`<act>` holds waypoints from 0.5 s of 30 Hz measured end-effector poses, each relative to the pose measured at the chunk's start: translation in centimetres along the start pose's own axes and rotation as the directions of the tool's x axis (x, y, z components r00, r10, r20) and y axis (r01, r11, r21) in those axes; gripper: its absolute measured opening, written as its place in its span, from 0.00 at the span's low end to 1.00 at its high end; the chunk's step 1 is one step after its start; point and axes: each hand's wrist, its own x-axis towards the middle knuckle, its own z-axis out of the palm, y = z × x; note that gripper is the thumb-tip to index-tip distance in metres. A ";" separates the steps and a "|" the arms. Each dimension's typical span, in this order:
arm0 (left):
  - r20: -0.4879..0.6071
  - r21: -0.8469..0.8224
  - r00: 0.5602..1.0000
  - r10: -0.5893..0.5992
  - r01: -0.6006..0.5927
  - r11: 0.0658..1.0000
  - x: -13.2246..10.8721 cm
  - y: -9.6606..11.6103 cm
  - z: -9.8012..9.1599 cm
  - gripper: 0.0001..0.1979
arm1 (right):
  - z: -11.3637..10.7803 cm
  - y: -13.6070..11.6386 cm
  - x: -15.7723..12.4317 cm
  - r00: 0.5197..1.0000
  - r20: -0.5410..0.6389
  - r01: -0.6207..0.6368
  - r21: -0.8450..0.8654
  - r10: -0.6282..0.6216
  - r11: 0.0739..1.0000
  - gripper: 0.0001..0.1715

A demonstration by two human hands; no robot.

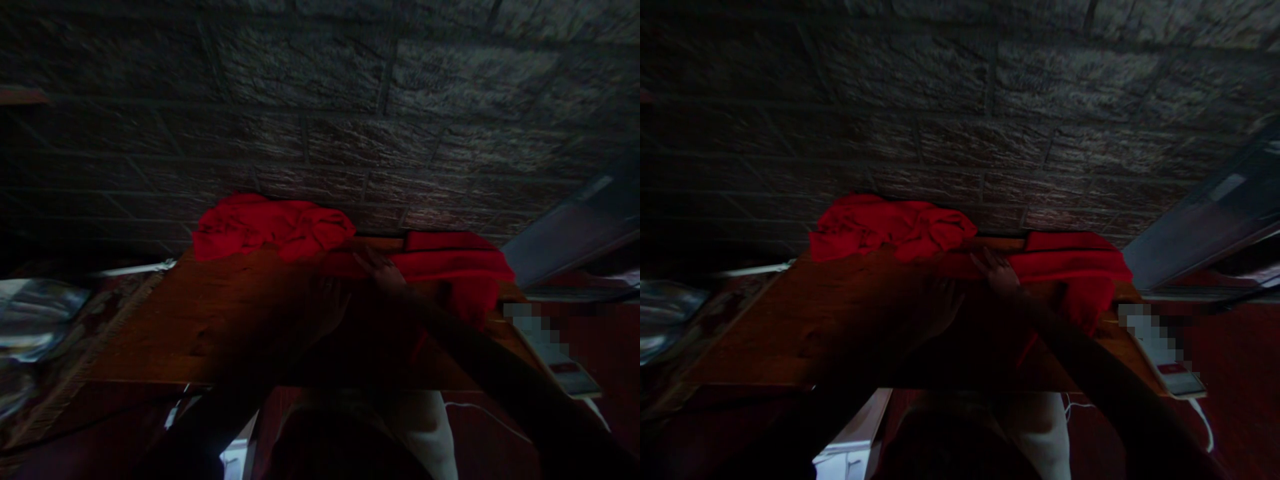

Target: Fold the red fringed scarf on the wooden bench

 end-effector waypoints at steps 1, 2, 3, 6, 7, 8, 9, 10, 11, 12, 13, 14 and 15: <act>-0.003 0.009 1.000 -0.022 0.022 1.000 -0.1 0.0 0.1 0.28 | 0.2 0.1 -0.2 1.000 -0.005 0.017 -0.002 -0.017 1.000 0.41; -0.007 0.015 1.000 -0.031 0.031 0.999 -0.2 0.0 0.1 0.28 | 0.3 0.1 -0.4 0.999 -0.009 0.034 -0.003 -0.034 0.999 0.40; -0.011 0.017 1.000 -0.026 0.026 1.000 -0.4 0.0 0.0 0.28 | 0.5 0.2 -0.5 0.999 -0.014 0.047 -0.005 -0.047 0.999 0.40; -0.022 0.015 1.000 0.022 -0.022 1.000 -0.9 -0.5 -0.9 0.26 | 0.9 0.4 -0.5 0.998 -0.020 0.065 -0.019 -0.065 0.998 0.38; -0.018 0.008 0.999 0.032 -0.032 0.999 -0.9 -0.7 -1.5 0.25 | 1.0 0.4 -0.4 0.997 -0.015 0.069 -0.023 -0.070 0.997 0.38; -0.012 -0.002 1.000 0.026 -0.026 1.000 -0.8 -1.1 -2.2 0.25 | 1.1 0.5 -0.3 0.997 -0.008 0.076 -0.026 -0.076 0.997 0.38; -0.012 -0.013 1.000 0.004 -0.004 1.000 -0.4 -1.4 -2.9 0.25 | 1.1 0.5 -0.2 0.997 -0.003 0.083 -0.027 -0.083 0.996 0.38; -0.021 -0.025 1.000 -0.018 0.017 1.000 0.1 -1.8 -3.5 0.26 | 1.1 0.5 -0.1 0.996 -0.001 0.089 -0.028 -0.089 0.996 0.38; -0.043 -0.042 0.999 -0.031 0.029 0.999 0.9 -2.1 -4.1 0.26 | 1.1 0.5 -0.1 0.996 -0.003 0.092 -0.028 -0.092 0.995 0.38; -0.087 -0.062 0.996 -0.019 0.013 0.998 1.7 -2.4 -4.5 0.26 | 1.0 0.5 -0.1 0.996 -0.008 0.094 -0.027 -0.094 0.995 0.37; -0.140 -0.090 0.990 0.033 -0.046 0.995 2.7 -2.7 -4.7 0.25 | 1.0 0.5 -0.1 0.995 -0.012 0.094 -0.026 -0.095 0.995 0.37; -0.192 -0.122 0.977 0.097 -0.122 0.985 3.6 -2.9 -4.8 0.24 | 0.9 0.5 -0.1 0.995 -0.016 0.093 -0.025 -0.093 0.995 0.36; -0.242 -0.151 0.959 0.149 -0.189 0.970 4.5 -3.1 -4.7 0.24 | 0.9 0.4 -0.2 0.996 -0.016 0.088 -0.023 -0.088 0.996 0.36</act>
